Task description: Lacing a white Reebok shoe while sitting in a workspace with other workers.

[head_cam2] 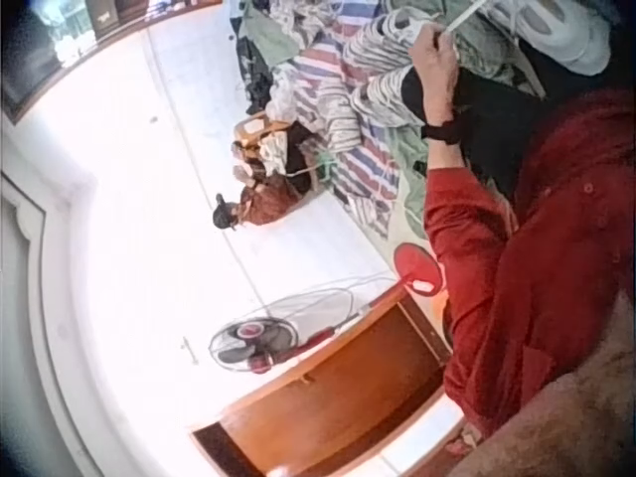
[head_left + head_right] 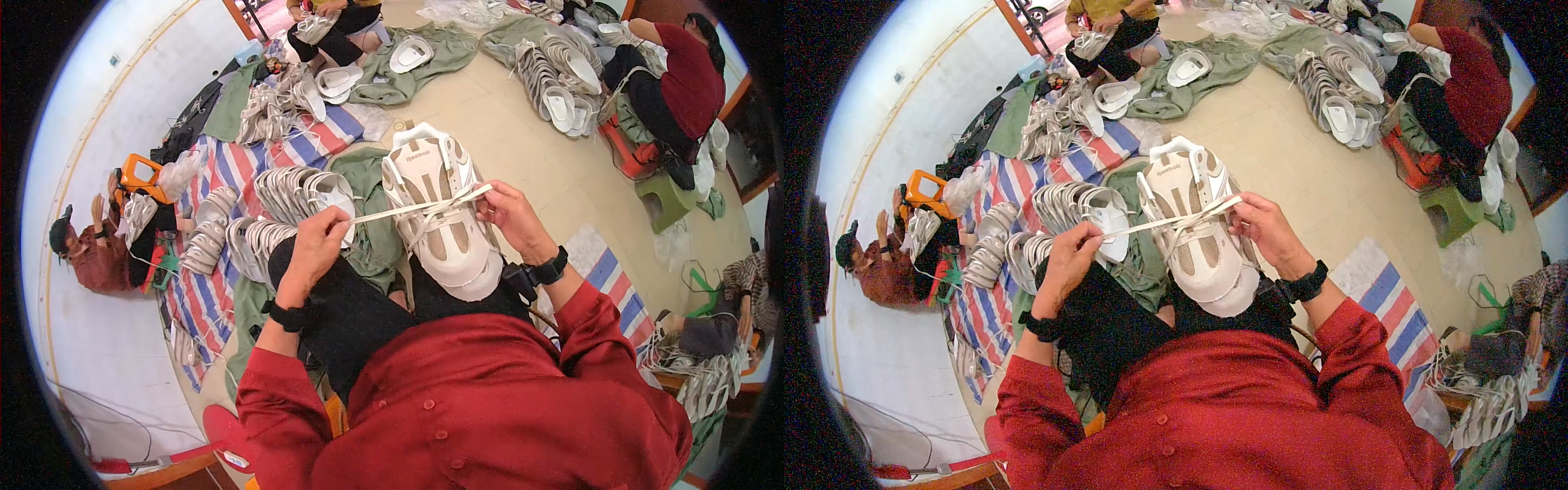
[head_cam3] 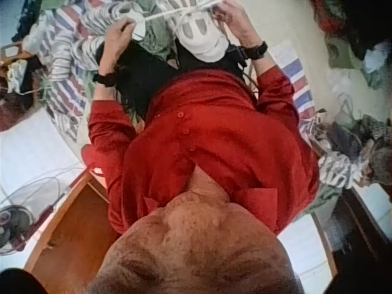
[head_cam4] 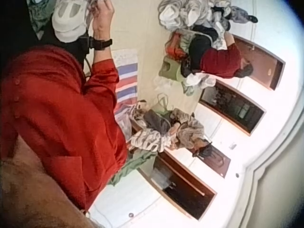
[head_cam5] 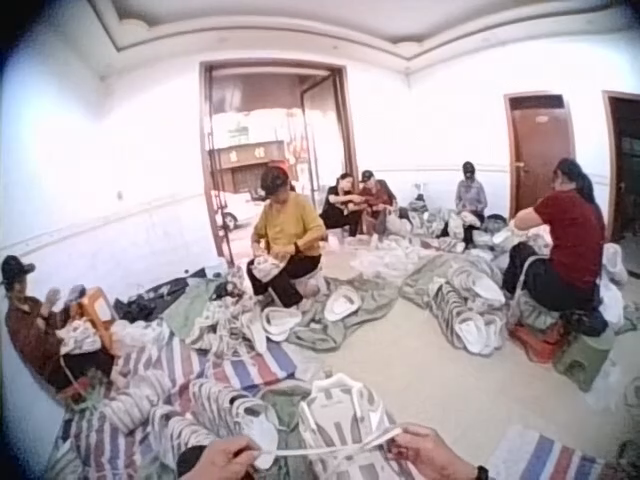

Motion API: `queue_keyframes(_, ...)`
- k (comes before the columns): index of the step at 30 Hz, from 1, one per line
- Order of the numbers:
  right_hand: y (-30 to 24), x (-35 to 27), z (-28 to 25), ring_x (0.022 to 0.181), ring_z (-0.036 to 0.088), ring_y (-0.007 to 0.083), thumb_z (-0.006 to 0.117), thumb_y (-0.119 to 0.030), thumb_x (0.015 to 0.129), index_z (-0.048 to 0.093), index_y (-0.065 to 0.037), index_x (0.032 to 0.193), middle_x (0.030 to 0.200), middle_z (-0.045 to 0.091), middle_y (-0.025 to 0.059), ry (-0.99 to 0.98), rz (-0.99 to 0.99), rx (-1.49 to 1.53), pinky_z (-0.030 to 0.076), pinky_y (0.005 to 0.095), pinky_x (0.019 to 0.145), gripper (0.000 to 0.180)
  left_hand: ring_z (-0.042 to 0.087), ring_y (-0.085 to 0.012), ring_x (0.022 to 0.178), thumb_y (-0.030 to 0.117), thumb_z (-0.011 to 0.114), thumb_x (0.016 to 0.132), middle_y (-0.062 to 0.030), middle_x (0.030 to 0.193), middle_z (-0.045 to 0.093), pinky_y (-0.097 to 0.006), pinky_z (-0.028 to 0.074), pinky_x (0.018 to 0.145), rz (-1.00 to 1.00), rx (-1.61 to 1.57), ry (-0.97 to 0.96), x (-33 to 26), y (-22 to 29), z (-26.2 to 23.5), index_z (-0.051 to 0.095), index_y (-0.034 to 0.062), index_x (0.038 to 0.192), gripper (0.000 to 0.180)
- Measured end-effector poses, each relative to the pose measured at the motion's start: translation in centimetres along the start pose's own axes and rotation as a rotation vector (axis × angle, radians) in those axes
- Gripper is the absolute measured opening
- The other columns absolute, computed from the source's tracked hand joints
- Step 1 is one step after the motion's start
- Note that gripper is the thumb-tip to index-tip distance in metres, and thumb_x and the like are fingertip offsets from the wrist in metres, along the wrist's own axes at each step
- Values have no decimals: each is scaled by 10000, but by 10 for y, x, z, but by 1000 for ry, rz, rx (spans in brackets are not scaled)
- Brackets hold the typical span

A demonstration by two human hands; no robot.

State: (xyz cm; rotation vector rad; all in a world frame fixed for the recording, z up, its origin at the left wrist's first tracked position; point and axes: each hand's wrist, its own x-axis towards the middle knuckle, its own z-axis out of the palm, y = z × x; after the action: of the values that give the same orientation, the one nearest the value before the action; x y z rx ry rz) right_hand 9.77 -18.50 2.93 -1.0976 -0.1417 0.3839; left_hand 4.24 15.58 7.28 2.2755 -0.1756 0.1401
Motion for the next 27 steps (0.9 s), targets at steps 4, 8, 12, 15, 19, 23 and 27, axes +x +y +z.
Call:
queue_keyframes(4,-6,-4,13,776,501,84,548,-232,977,628,-22,874,795,536,-3,-70,-62,-282,436,250,779,248,454,-95,632,66,588,882,-21,665,500,-261,382,584,4,39,-3,-7,3,-13,587,-4,878,70)
queue_keyframes(8,-2,1,0,808,493,79,550,-262,979,626,-10,823,893,568,6,-170,-144,-446,398,231,764,306,490,-142,630,54,588,865,-66,668,524,-290,415,608,134,97,62,-3,2,-26,587,-9,884,65)
queue_keyframes(12,1,-2,12,809,456,78,539,-252,984,585,-18,804,895,525,-13,-150,-214,-474,380,230,760,299,557,-292,642,60,589,844,-158,696,558,-355,442,623,121,192,113,-6,-4,-42,578,-13,845,74)
queue_keyframes(15,-4,-5,15,821,442,76,535,-235,981,567,-32,814,893,494,-25,-137,-194,-538,373,227,771,265,548,-300,638,57,586,845,-160,699,553,-362,436,620,101,207,107,-10,-16,-48,571,-14,843,72)
queue_keyframes(19,-3,1,10,775,454,62,581,-226,951,595,-40,864,861,499,-29,-166,-203,-633,398,238,710,206,535,-308,627,59,589,850,-166,703,548,-368,428,612,143,225,142,-10,-27,-46,563,-14,853,78)
queue_keyframes(23,-7,0,11,833,432,60,569,-198,953,555,-50,873,888,467,-42,-182,-156,-665,369,221,779,168,530,-203,621,68,596,864,-126,696,550,-319,427,604,153,285,159,0,-31,-53,577,-11,871,82)
queue_keyframes(27,-6,0,9,806,450,58,592,-195,934,583,-54,901,893,480,-40,-168,-142,-685,388,224,737,146,523,-207,614,72,596,867,-135,690,537,-322,425,600,193,286,180,9,-35,-56,574,-10,866,85)
